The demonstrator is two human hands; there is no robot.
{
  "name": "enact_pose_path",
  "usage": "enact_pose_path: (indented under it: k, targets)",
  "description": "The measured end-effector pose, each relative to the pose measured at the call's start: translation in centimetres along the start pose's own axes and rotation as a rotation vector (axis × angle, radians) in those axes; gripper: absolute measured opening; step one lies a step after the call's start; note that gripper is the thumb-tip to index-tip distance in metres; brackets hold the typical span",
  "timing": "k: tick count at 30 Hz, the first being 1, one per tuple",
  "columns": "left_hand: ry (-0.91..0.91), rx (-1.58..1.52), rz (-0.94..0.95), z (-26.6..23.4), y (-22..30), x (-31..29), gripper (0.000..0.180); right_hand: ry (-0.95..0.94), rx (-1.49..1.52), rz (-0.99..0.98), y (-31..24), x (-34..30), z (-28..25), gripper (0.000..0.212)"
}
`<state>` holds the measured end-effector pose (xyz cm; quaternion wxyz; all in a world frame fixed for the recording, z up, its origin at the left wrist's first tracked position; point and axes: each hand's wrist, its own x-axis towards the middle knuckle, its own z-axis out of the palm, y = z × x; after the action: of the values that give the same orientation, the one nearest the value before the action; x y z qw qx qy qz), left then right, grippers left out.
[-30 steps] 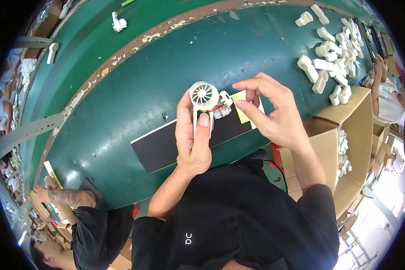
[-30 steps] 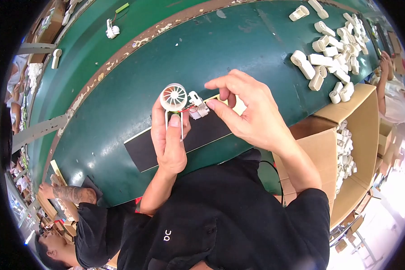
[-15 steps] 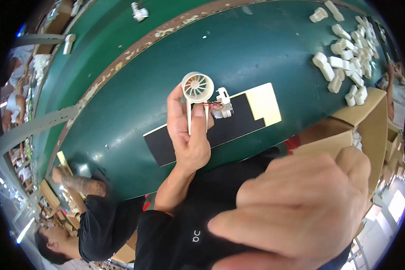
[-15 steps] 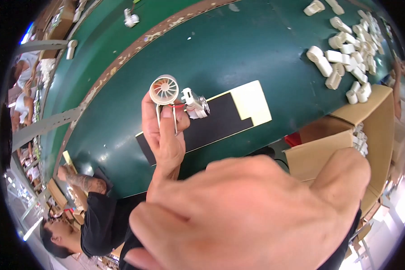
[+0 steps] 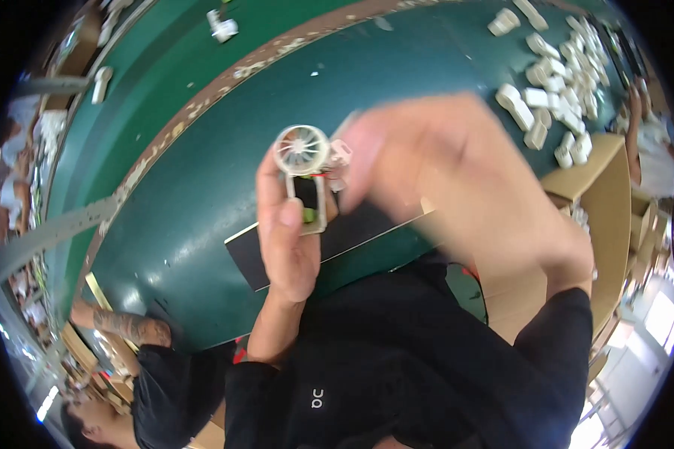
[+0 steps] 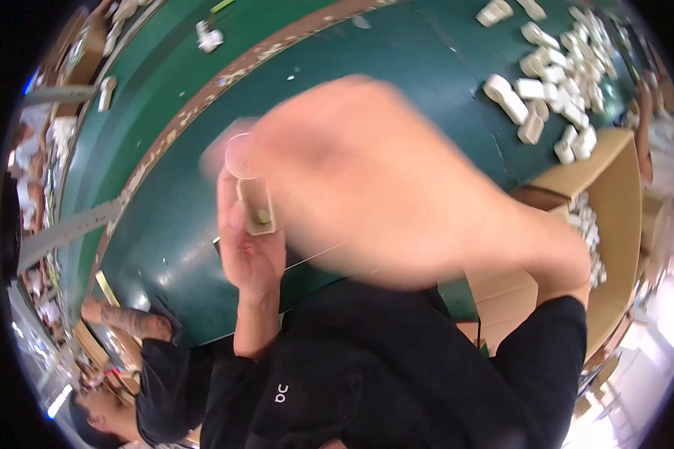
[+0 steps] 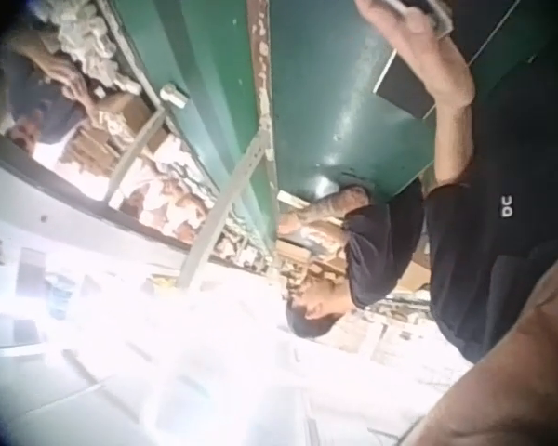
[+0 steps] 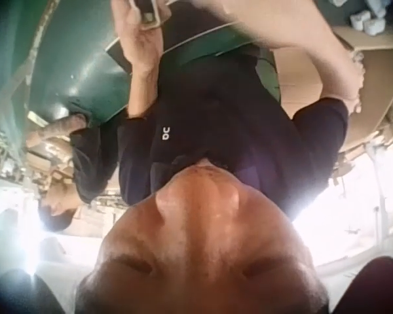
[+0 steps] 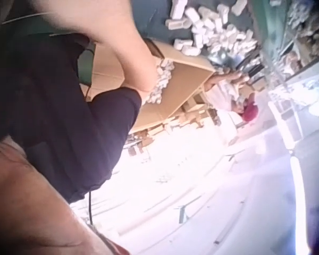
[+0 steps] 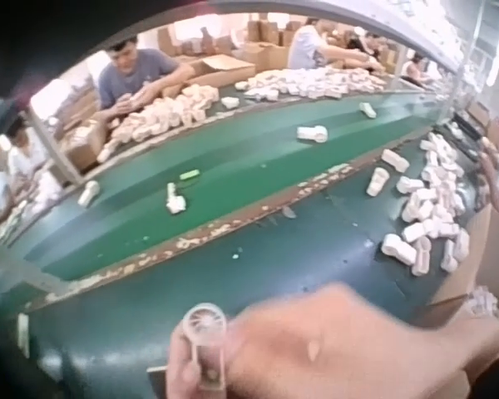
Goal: The person assembles portable handheld fans by hand, combining fan housings, fan blades, circuit boards, and batteries into a finished product.
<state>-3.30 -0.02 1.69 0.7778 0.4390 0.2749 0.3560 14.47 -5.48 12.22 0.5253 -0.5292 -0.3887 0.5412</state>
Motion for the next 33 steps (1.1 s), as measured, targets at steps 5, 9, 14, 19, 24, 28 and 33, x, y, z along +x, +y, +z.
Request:
enact_pose_path:
  k: [5, 9, 14, 19, 24, 28, 33]
  targets:
    - [0.011, -0.021, -0.078, 1.1, 0.5, -0.1, 0.078, 0.185, -0.134, 0.390, 10.3, 3.4, -6.4, 0.056]
    - [-0.017, -0.021, -0.075, 0.8, 0.7, -0.3, 0.080, -0.156, 0.161, 0.681, 11.0, 3.3, -4.2, 0.073]
    - [0.051, 0.098, 0.026, 0.7, 0.3, -0.1, 0.078, -0.048, 0.400, 0.423, 10.1, 1.8, -4.0, 0.035]
    - [0.001, 0.240, 0.038, -1.0, -1.5, 0.2, 0.073, 0.060, 0.176, -0.020, 8.8, 0.7, -3.6, 0.042]
    - [-0.059, 0.281, 0.047, -0.7, -1.2, 0.8, 0.063, 0.138, -0.135, -0.197, 6.7, -0.2, -2.0, 0.043]
    - [-0.114, 0.288, 0.035, -0.8, -1.5, 0.8, 0.059, 0.125, -0.197, -0.143, 6.9, 0.1, -1.9, 0.039]
    - [-0.098, 0.197, 0.016, -0.4, -2.1, 0.7, 0.053, 0.167, -0.271, -0.143, 7.3, 0.4, -1.8, 0.035]
